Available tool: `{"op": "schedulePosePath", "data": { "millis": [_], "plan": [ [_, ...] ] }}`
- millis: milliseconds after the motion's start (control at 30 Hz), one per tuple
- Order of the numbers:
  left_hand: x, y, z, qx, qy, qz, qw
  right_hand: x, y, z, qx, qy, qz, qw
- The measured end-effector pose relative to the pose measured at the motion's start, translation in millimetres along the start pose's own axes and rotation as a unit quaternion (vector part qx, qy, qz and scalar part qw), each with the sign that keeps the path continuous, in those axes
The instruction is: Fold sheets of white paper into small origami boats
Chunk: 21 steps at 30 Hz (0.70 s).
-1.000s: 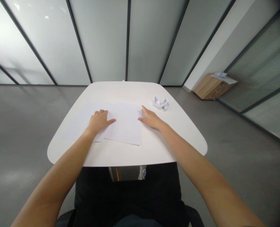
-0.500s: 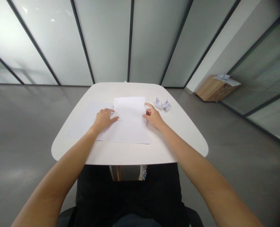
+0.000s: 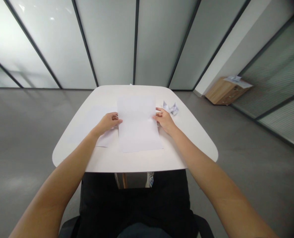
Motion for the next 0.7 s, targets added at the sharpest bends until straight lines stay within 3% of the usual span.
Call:
{"op": "schedulePosePath", "data": {
  "millis": [300,467,700],
  "plan": [
    [-3.2,-0.2,1.5,-0.003,-0.012,-0.071,0.997,-12.5,1.5,-9.4,0.059,-0.087,-0.005,0.994],
    [0.8,4.5,1.9,-0.028,0.014,-0.094,0.995,-10.2,3.5,-8.2,0.039,-0.08,-0.022,0.996],
    [8.9,-1.9,-0.8,0.031,0.051,-0.103,0.993,-2.5,8.3,-4.3,0.027,-0.046,0.0,0.999]
  ]
}}
Point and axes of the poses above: each hand's wrist, its own z-axis towards the middle knuckle, its own y-axis out of the back of the hand, x = y × z, the point moved 9 cm from there along z, towards the middle knuckle, and after that the axes turned 10 degrees about -z, right-handed, at the moved point
